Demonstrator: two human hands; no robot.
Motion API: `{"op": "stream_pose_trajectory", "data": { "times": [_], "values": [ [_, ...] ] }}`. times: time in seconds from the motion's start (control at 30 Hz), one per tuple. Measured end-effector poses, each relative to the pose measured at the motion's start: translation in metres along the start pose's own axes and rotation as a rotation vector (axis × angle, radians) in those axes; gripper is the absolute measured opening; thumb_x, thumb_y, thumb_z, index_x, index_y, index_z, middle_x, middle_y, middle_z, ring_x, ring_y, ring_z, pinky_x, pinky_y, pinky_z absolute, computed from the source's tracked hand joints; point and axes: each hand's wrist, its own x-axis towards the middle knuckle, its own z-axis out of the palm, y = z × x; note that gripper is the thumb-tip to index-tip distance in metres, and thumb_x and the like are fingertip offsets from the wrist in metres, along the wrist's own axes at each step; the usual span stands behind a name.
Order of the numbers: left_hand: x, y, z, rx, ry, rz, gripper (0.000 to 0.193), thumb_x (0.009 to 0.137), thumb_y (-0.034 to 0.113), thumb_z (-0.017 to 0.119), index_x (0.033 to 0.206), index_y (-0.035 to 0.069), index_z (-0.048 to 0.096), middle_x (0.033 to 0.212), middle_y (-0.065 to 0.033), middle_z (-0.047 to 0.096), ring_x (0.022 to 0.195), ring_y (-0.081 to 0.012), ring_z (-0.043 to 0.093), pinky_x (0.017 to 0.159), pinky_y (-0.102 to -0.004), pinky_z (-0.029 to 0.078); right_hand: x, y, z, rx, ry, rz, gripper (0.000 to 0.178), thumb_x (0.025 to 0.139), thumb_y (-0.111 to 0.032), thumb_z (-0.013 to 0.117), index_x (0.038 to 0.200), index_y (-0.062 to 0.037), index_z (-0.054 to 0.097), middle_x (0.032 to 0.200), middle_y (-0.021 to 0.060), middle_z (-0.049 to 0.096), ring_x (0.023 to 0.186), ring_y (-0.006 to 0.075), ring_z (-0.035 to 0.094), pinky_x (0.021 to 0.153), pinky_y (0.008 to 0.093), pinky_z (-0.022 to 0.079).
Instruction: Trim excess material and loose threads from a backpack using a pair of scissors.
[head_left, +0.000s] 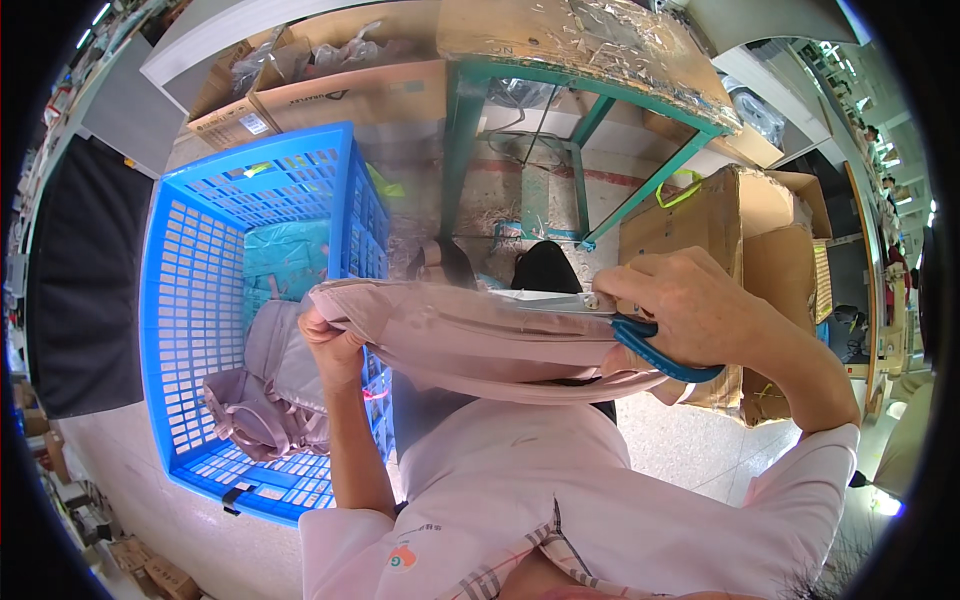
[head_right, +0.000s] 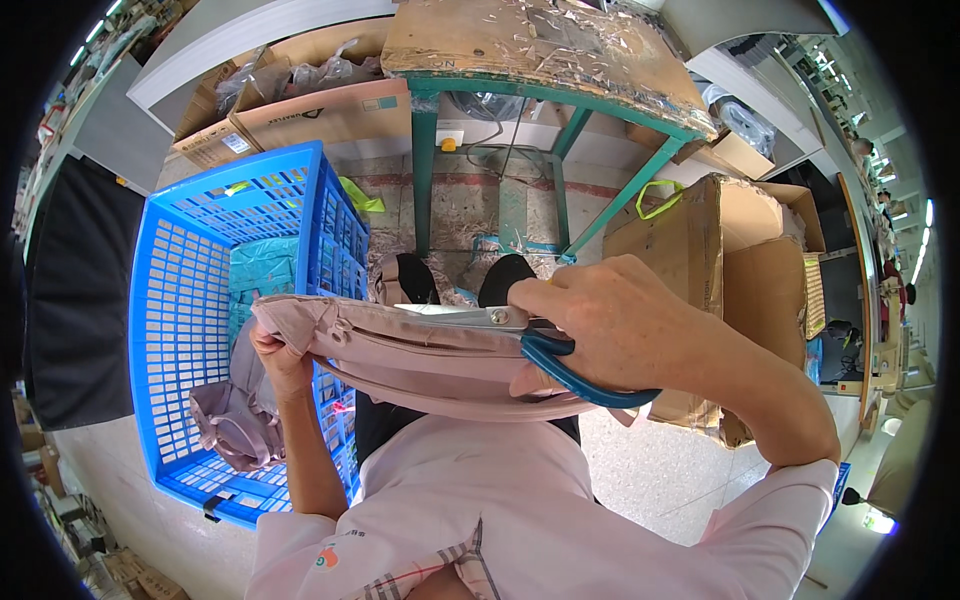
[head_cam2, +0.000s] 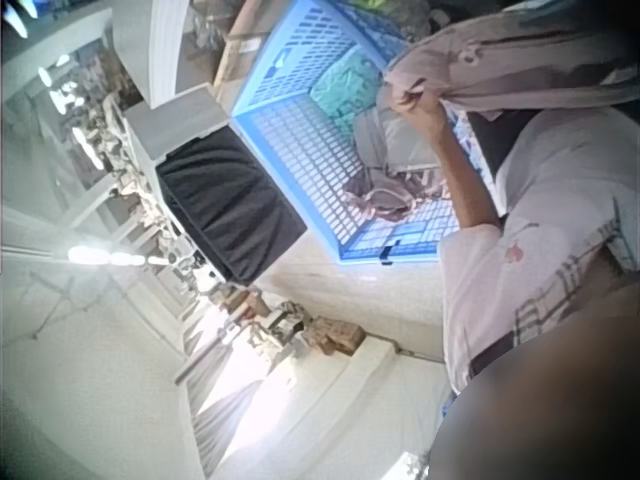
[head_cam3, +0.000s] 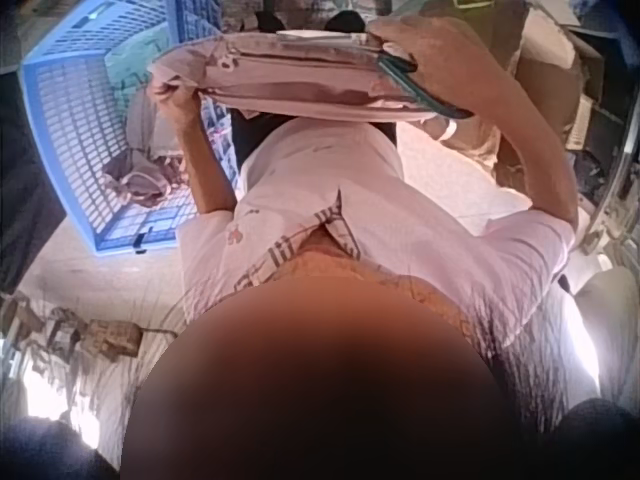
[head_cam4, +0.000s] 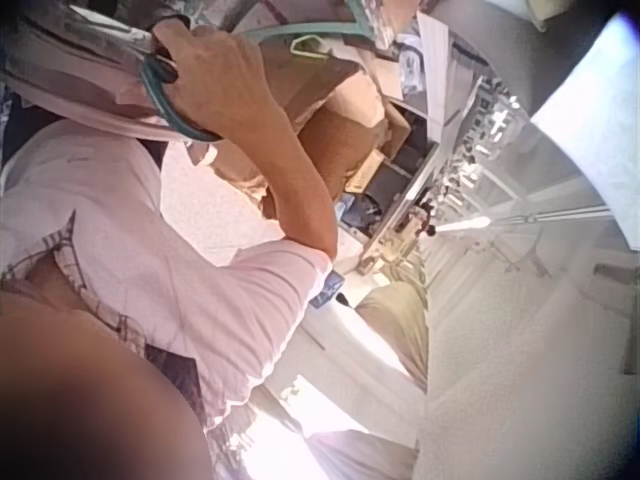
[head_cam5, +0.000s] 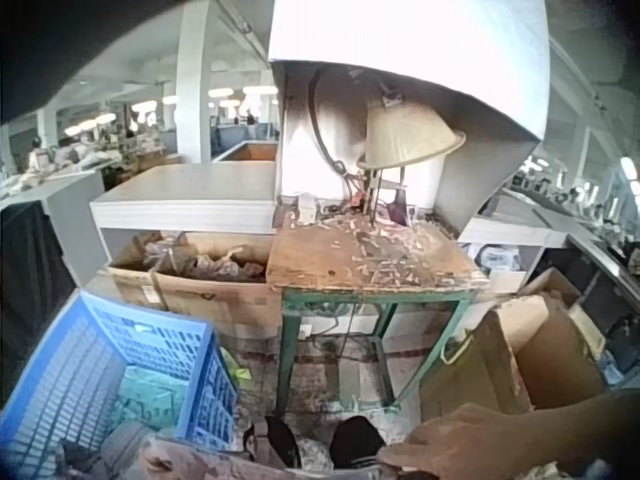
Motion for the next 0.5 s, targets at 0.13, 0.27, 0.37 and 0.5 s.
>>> {"op": "stream_pose_trajectory", "data": {
  "times": [0.13,0.27,0.37,0.5],
  "values": [
    [-0.004,0.003,0.001,0.049,0.011,0.039,0.050,0.053,0.024,0.082,0.088,-0.003,0.061,0.087,-0.0065,0.062,0.078,-0.0140,0.058,0.072,-0.0251,0.044,-0.003,-0.005,-0.009,0.005,0.046,-0.021,0.044,0.065,-0.044,0.068,0.079,-0.0056,0.052,0.061,0.0110,0.053,0.059,0.0278,0.055,0.053,0.0368,0.043],
    [-0.013,0.007,0.004,0.030,-0.001,0.085,0.036,0.058,0.004,0.075,0.089,-0.001,0.058,0.088,-0.0072,0.060,0.079,-0.0164,0.058,0.077,-0.0305,0.046,-0.003,-0.005,-0.013,0.024,0.029,-0.013,0.044,0.065,-0.044,0.067,0.077,-0.0045,0.052,0.063,0.0117,0.054,0.061,0.0284,0.055,0.055,0.0377,0.043],
    [-0.019,0.008,0.007,0.061,0.038,0.112,0.036,0.058,0.005,0.076,0.089,-0.001,0.059,0.088,-0.0076,0.061,0.079,-0.0165,0.058,0.076,-0.0302,0.046,-0.002,-0.006,-0.010,0.091,-0.001,-0.022,0.044,0.066,-0.045,0.067,0.075,-0.0044,0.052,0.062,0.0122,0.054,0.058,0.0281,0.055,0.053,0.0372,0.042],
    [-0.024,0.007,0.005,0.109,0.098,0.090,0.034,0.059,0.005,0.075,0.089,-0.002,0.060,0.089,-0.0085,0.061,0.079,-0.0169,0.059,0.076,-0.0306,0.047,-0.001,-0.006,-0.006,0.082,-0.032,-0.025,0.043,0.068,-0.044,0.066,0.072,-0.0045,0.051,0.057,0.0115,0.054,0.050,0.0274,0.054,0.047,0.0356,0.041]
  ]
}}
